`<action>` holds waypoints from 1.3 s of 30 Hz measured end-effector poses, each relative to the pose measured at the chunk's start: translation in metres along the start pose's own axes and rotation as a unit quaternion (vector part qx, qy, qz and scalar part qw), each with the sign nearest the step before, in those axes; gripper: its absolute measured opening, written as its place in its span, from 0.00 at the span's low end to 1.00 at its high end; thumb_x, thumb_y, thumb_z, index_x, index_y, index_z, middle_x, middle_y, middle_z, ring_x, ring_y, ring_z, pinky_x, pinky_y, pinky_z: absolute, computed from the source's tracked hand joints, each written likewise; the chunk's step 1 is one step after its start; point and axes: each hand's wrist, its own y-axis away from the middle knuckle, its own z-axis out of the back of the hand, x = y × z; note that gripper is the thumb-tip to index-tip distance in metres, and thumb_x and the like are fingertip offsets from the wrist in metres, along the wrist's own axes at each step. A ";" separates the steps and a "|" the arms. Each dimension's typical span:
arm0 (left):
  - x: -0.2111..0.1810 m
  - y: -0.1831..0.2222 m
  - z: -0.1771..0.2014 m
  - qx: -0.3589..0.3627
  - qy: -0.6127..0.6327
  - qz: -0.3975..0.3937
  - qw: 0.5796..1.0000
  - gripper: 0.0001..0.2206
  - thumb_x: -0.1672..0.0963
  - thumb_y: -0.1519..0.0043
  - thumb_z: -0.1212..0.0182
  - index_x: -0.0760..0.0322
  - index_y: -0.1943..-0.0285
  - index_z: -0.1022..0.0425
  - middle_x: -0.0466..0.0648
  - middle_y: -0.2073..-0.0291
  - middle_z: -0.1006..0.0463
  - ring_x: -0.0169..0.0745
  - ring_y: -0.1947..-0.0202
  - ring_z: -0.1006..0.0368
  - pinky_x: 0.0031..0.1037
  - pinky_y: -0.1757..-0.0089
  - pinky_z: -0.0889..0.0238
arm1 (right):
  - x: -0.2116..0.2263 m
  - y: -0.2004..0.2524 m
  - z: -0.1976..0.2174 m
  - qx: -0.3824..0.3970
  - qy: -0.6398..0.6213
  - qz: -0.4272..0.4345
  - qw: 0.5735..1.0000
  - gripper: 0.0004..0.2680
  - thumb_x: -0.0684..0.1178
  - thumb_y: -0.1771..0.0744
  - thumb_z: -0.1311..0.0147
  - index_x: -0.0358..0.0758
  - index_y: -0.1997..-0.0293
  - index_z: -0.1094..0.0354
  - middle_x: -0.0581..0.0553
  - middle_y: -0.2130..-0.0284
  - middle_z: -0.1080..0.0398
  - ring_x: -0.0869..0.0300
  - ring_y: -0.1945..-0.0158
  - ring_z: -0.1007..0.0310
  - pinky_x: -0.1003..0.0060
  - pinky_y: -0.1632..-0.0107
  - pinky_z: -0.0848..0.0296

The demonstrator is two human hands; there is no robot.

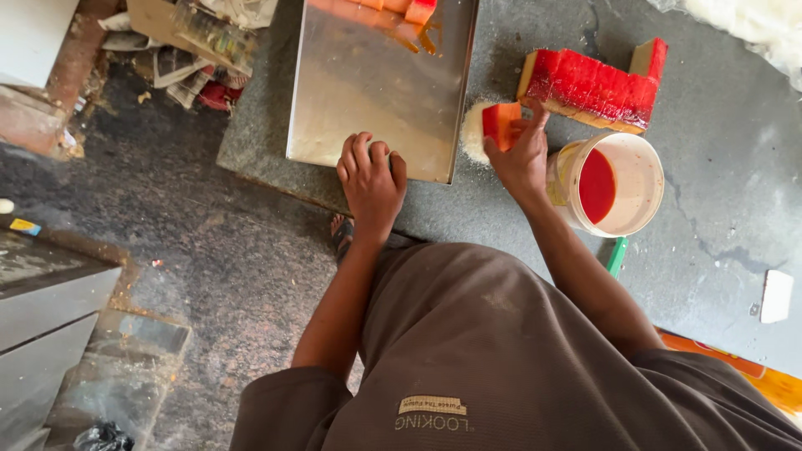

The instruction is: The person dips rectangular pieces of bread into a bowl of red syrup and then rolls them in a white powder. The coated pieces are then placed onto a metal tray.

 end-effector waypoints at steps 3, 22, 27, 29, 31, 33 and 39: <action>0.001 0.000 -0.004 -0.002 -0.010 -0.004 1.000 0.06 0.55 0.31 0.47 0.63 0.55 0.31 0.56 0.46 0.29 0.57 0.37 0.36 0.46 0.42 0.45 | 0.001 -0.001 0.001 0.009 0.015 0.031 0.999 0.37 0.45 0.38 0.29 0.39 0.27 0.63 0.27 0.46 0.35 0.40 0.44 0.31 0.45 0.43 0.28; -0.006 -0.005 0.001 0.016 -0.005 0.005 1.000 0.05 0.56 0.33 0.44 0.63 0.54 0.30 0.55 0.45 0.30 0.57 0.37 0.36 0.46 0.43 0.45 | 0.017 -0.055 0.052 0.197 0.155 0.185 0.950 0.26 0.32 0.42 0.38 0.37 0.39 0.43 0.31 0.48 0.31 0.39 0.44 0.31 0.50 0.44 0.27; -0.005 -0.003 0.001 0.013 -0.013 0.007 1.000 0.06 0.56 0.33 0.44 0.63 0.53 0.31 0.56 0.44 0.30 0.57 0.37 0.36 0.46 0.43 0.45 | -0.006 -0.075 0.075 0.187 0.003 0.179 0.966 0.24 0.35 0.40 0.35 0.35 0.40 0.44 0.38 0.49 0.29 0.48 0.45 0.26 0.55 0.42 0.26; -0.005 -0.004 0.000 0.013 -0.012 0.008 1.000 0.06 0.56 0.34 0.43 0.63 0.53 0.31 0.55 0.45 0.30 0.57 0.37 0.36 0.46 0.43 0.45 | -0.016 -0.088 0.087 0.179 -0.002 0.144 0.973 0.25 0.36 0.40 0.31 0.36 0.40 0.42 0.40 0.52 0.29 0.52 0.49 0.25 0.58 0.47 0.24; -0.005 -0.003 0.000 0.014 -0.011 0.011 1.000 0.06 0.56 0.33 0.43 0.63 0.54 0.31 0.55 0.45 0.30 0.57 0.38 0.35 0.46 0.43 0.44 | -0.023 -0.102 0.091 0.161 -0.045 0.138 0.976 0.27 0.35 0.39 0.30 0.36 0.38 0.45 0.42 0.54 0.31 0.56 0.50 0.28 0.62 0.49 0.25; -0.005 -0.004 0.000 0.012 -0.012 0.009 1.000 0.05 0.57 0.33 0.44 0.62 0.54 0.31 0.55 0.45 0.30 0.57 0.38 0.35 0.46 0.44 0.44 | -0.028 -0.116 0.085 0.138 -0.094 0.119 0.979 0.27 0.34 0.38 0.30 0.37 0.37 0.48 0.44 0.57 0.32 0.60 0.53 0.31 0.65 0.50 0.26; -0.009 -0.009 0.002 0.015 -0.024 0.008 1.000 0.05 0.57 0.33 0.44 0.62 0.54 0.30 0.56 0.45 0.29 0.58 0.38 0.34 0.47 0.44 0.43 | -0.030 -0.171 0.039 0.037 -0.196 0.139 0.970 0.30 0.28 0.39 0.33 0.39 0.37 0.53 0.45 0.52 0.39 0.62 0.58 0.30 0.66 0.57 0.26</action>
